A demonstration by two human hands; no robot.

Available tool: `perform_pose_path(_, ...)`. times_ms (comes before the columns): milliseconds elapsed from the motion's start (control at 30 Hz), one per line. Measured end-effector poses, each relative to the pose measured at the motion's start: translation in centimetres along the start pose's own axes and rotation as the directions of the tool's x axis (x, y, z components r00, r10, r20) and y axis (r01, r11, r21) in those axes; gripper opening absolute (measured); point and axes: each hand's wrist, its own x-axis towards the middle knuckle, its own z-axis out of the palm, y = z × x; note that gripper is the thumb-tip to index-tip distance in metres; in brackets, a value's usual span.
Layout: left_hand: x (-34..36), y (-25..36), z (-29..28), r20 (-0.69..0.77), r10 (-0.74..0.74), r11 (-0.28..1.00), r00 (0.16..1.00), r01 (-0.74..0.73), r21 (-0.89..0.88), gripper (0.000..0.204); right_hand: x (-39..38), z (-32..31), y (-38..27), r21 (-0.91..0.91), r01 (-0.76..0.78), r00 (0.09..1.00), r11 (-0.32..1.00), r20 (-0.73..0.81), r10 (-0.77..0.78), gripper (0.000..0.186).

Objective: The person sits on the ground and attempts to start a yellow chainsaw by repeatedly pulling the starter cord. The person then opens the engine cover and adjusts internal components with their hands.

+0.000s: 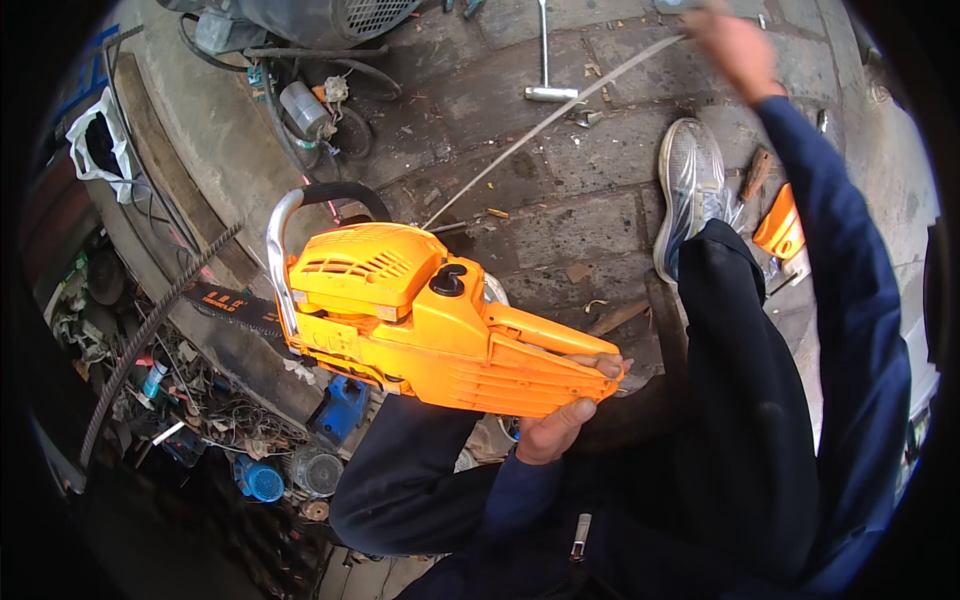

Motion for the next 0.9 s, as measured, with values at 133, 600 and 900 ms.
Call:
perform_pose_path(133, 0.6, 0.2, 0.6, -0.026, -0.006, 1.0, 1.0, 0.006, 0.006, 0.049, -8.6, 5.1, -26.7, -0.032, 0.629, 0.776, 0.776, 0.078, -0.626, 0.025)
perform_pose_path(600, 0.1, 0.7, 0.7, -0.057, -0.013, 1.0, 0.998, 0.014, 0.011, 0.048, 0.0, 1.1, 5.8, -0.076, -0.247, 0.941, 0.966, -0.256, 0.221, 0.051)
perform_pose_path(900, 0.4, 0.6, 1.0, -0.078, 0.004, 0.999, 0.997, -0.008, -0.051, 0.049, -11.8, 4.8, -28.1, 0.271, 0.626, 0.751, 0.731, 0.044, -0.659, 0.028)
